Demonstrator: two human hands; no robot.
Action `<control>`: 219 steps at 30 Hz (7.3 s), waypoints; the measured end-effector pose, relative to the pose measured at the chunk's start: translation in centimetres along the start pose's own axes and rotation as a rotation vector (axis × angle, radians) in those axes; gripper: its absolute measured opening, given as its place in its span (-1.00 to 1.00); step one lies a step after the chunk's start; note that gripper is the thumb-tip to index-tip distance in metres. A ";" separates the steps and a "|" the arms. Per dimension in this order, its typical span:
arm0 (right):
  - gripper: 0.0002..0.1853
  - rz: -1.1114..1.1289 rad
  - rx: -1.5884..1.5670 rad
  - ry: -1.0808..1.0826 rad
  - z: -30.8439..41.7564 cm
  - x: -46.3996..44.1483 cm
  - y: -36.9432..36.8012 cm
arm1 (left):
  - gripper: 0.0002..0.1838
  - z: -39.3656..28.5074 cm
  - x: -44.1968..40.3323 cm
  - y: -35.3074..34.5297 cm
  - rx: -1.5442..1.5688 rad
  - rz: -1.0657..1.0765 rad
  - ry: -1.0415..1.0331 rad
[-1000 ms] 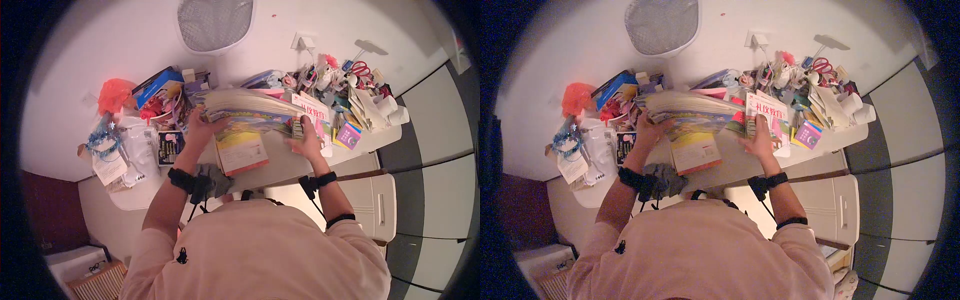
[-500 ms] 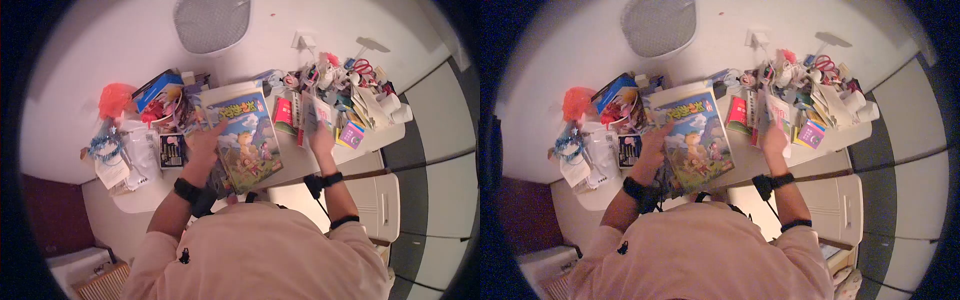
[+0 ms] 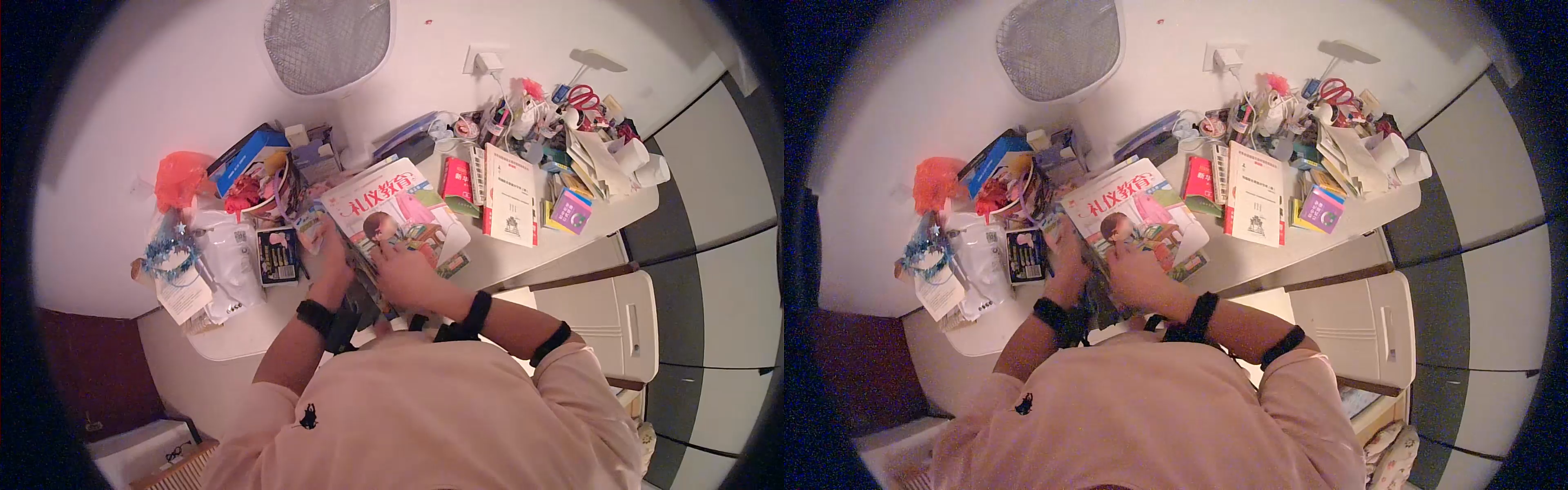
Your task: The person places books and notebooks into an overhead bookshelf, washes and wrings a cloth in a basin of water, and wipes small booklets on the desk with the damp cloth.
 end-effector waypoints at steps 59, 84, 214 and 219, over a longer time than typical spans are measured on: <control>-0.12 -0.190 -0.662 -0.562 -12.3 -0.3 0.7 | -0.24 1.4 1.2 -0.6 -0.490 -0.128 -0.293; -0.22 -0.275 -1.091 -0.202 -8.6 -0.9 5.7 | -0.18 -3.7 5.7 -0.3 -1.101 0.150 -0.660; -0.53 -1.158 -1.122 1.235 4.1 2.3 62.5 | -0.47 -37.6 24.1 -49.4 -1.628 -0.500 -1.992; -0.65 -1.037 -0.998 1.279 7.3 -3.0 64.7 | -0.45 -39.7 25.4 -49.1 -1.802 -0.730 -2.124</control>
Point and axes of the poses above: each hand's wrist, its own x-axis away from the middle knuckle, its own y-axis out of the back of the hand, z = x × y, the point moved 1 cm from there along -x, towards the middle knuckle, and after that the axes turned 8 degrees about -x, right-handed, at the moved point
